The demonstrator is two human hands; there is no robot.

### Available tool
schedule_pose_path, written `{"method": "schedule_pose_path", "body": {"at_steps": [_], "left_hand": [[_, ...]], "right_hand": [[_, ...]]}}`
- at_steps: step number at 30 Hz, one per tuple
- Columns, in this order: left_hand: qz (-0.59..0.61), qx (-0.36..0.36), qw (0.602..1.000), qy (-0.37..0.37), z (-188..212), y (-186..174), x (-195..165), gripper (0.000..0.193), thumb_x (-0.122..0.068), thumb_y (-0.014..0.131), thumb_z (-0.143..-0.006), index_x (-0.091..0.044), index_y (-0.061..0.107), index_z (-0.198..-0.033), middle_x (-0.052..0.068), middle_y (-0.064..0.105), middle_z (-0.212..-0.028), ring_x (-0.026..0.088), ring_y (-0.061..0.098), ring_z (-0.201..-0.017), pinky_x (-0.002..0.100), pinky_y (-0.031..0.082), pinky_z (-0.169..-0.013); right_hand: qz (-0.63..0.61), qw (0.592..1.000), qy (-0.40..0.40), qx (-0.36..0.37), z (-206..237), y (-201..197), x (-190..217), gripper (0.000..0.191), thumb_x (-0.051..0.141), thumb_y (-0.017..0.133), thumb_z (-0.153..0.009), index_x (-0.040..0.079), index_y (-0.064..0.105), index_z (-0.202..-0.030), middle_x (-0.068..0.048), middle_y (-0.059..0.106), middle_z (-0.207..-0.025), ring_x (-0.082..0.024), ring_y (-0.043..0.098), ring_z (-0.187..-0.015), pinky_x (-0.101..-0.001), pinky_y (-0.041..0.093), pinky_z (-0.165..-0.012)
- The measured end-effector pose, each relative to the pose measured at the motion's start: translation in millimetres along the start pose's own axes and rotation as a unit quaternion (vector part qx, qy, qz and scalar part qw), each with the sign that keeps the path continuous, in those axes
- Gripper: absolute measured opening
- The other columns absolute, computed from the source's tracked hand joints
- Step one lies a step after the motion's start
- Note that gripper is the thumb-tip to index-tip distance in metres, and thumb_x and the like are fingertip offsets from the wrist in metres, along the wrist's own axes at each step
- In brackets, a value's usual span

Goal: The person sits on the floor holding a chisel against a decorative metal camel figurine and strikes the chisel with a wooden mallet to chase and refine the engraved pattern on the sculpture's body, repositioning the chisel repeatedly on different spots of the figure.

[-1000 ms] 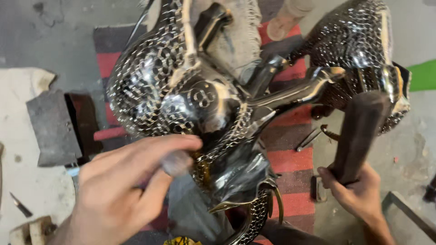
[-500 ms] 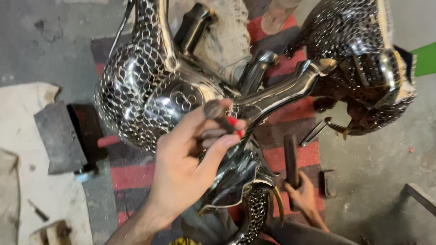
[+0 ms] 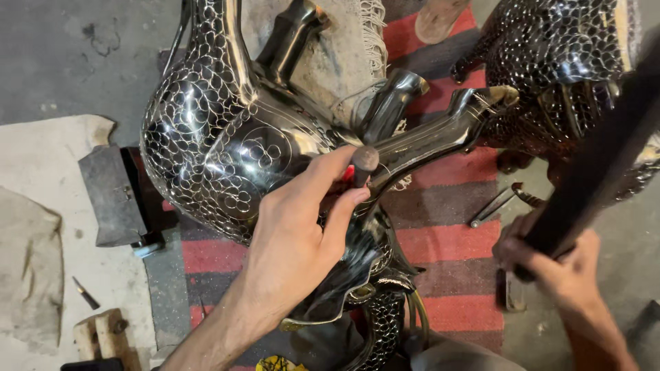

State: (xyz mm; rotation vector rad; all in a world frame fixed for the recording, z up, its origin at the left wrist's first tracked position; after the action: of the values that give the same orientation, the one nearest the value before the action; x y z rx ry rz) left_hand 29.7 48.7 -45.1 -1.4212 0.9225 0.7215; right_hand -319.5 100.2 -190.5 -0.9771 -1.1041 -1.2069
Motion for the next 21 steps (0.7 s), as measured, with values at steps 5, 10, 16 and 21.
{"method": "schedule_pose_path", "body": {"at_steps": [5,10,16,21], "left_hand": [[0.002,-0.002,1.000,-0.023,-1.3,4.5,3.5,0.037,-0.009,0.072,-0.097,-0.004,0.060,-0.131,0.014,0.077,-0.107,0.022,0.081,-0.097,0.032,0.064,-0.078],[-0.002,-0.012,1.000,-0.027,-2.1,10.6,4.1,0.035,-0.008,0.072,-0.097,-0.004,0.059,-0.130,0.012,0.078,-0.108,0.021,0.081,-0.098,0.031,0.064,-0.080],[-0.020,-0.012,0.999,0.025,-3.1,10.9,-1.8,0.028,-0.006,0.072,-0.097,-0.003,0.064,-0.124,0.013,0.076,-0.112,0.025,0.080,-0.100,0.032,0.062,-0.082],[-0.054,0.040,0.997,0.023,-11.8,7.9,-6.5,0.027,-0.009,0.074,-0.095,-0.004,0.067,-0.120,0.015,0.077,-0.107,0.029,0.078,-0.093,0.035,0.061,-0.076]], "right_hand": [[0.120,0.984,-0.014,0.130,-58.4,4.1,90.1,0.025,-0.008,0.070,-0.083,0.001,0.058,-0.103,-0.021,0.072,-0.088,-0.023,0.078,-0.073,-0.0389,0.065,-0.064],[0.414,0.882,-0.155,0.166,-108.0,41.5,160.2,0.047,-0.001,0.060,-0.084,-0.005,0.057,-0.131,-0.022,0.071,-0.116,-0.021,0.067,-0.108,-0.0341,0.054,-0.091],[0.644,0.756,0.066,0.095,-113.5,52.5,174.4,0.043,0.016,0.082,-0.082,0.011,0.067,-0.122,-0.013,0.077,-0.098,-0.017,0.076,-0.088,-0.0306,0.060,-0.081],[0.582,0.797,-0.129,0.094,-105.6,59.3,180.9,0.034,0.012,0.087,-0.072,0.005,0.072,-0.102,-0.011,0.070,-0.071,-0.020,0.072,-0.063,-0.0348,0.057,-0.061]]}}
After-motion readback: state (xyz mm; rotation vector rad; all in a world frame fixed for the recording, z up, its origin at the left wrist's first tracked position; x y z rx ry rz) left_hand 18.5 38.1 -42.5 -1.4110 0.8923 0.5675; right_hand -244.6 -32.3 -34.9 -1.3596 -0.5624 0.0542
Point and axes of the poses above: each hand's wrist, its own z-axis away from the middle knuckle, its own y-axis out of the palm, x = y × z, the point moved 3 cm from there along -z, towards the middle knuckle
